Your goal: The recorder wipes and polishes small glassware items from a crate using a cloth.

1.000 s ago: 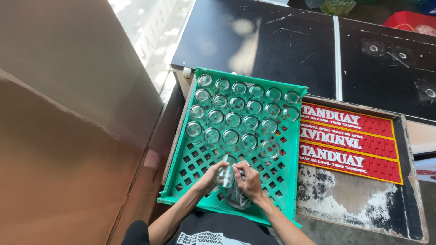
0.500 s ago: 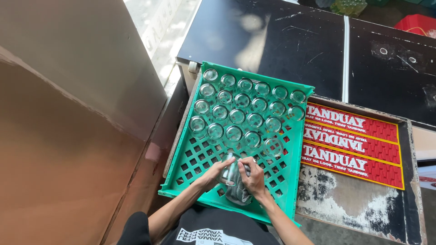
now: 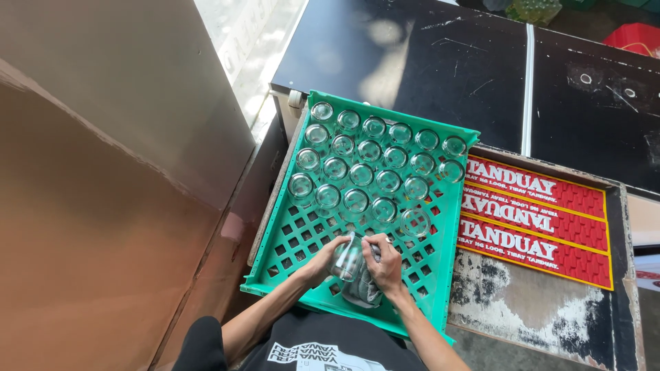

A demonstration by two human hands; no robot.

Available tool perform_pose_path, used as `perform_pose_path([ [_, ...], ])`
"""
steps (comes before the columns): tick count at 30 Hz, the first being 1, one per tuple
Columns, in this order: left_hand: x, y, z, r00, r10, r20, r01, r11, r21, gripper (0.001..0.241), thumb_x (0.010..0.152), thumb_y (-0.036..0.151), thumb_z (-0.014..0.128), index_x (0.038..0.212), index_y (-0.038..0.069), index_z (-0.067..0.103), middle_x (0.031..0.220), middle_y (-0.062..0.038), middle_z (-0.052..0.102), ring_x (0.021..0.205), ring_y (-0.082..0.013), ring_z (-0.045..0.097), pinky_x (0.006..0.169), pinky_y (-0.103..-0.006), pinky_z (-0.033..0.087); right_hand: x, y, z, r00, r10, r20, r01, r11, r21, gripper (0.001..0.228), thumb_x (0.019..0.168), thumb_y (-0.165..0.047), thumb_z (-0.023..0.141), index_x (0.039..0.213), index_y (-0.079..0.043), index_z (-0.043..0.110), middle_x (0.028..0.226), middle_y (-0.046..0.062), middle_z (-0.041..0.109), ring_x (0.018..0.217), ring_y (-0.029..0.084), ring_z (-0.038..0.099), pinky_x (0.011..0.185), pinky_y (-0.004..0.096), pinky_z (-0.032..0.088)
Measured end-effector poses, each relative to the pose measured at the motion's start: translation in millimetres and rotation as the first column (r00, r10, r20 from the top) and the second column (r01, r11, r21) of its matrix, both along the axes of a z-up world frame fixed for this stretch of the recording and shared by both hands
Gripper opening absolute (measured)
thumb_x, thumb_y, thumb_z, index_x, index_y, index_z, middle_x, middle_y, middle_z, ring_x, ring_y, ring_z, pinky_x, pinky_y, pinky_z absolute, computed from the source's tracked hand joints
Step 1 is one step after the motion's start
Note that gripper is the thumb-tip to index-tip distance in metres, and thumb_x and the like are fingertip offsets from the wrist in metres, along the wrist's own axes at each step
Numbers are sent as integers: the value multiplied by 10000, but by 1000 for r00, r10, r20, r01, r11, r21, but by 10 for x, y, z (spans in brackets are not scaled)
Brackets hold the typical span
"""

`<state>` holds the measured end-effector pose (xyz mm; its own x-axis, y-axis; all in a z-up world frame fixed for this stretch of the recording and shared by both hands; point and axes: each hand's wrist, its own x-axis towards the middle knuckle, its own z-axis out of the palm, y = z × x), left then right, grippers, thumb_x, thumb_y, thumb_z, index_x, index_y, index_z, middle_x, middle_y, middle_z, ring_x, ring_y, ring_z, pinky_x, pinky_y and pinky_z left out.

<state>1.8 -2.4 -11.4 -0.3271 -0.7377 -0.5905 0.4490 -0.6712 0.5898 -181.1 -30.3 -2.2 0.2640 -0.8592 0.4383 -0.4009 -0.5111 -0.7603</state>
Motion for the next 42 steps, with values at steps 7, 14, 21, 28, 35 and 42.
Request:
perform_pose_path([
  [7, 13, -26, -179, 1000, -6, -13, 5, 999, -50, 463, 919, 525, 648, 1161, 129, 653, 969, -3, 681, 841, -122, 653, 674, -324, 578, -19, 29, -67, 998, 68, 10, -69, 997, 37, 137, 939, -106, 712, 1013, -14, 644, 879, 123, 700, 719, 246, 730, 621, 330, 565],
  [14, 39, -5, -180, 995, 82, -52, -79, 995, 52, 542, 869, 529, 689, 1186, 94, 630, 1000, -58, 703, 867, -177, 696, 735, -348, 600, 0, 27, -94, 994, 109, -13, -107, 991, 85, 130, 959, -127, 701, 1019, -23, 651, 877, 113, 718, 720, 228, 738, 624, 324, 569],
  [21, -1, 16, -134, 995, 9, -102, -12, 999, -30, 528, 886, 503, 722, 1217, 101, 634, 1016, -31, 682, 873, -150, 675, 749, -335, 585, -39, -6, -125, 999, 32, 0, -32, 999, 27, 145, 978, -133, 682, 1035, -14, 625, 907, 120, 715, 760, 235, 734, 655, 326, 574],
  [28, 40, -16, -252, 986, 147, -81, -139, 985, 99, 493, 850, 528, 710, 1084, 99, 643, 958, -32, 687, 862, -157, 675, 789, -345, 580, 5, 55, -75, 979, 194, 70, -201, 974, 107, 117, 970, -114, 672, 1012, -7, 650, 894, 118, 716, 707, 215, 745, 629, 308, 588],
  [35, 28, 10, -88, 1000, -1, -16, 1, 998, 56, 549, 850, 554, 645, 1168, 107, 665, 992, -14, 694, 860, -139, 644, 828, -342, 518, -67, -28, -95, 998, 58, 38, -60, 996, 63, 123, 984, -131, 670, 1029, -21, 640, 902, 116, 715, 743, 229, 737, 648, 321, 575],
  [42, 32, -19, -243, 997, 42, -63, -35, 995, 97, 660, 838, 637, 578, 1198, 89, 656, 1033, -72, 729, 848, -183, 674, 774, -345, 556, -49, 34, -101, 988, 143, 53, -149, 981, 128, 103, 975, -98, 674, 1023, -13, 640, 884, 115, 714, 700, 214, 739, 614, 306, 575],
])
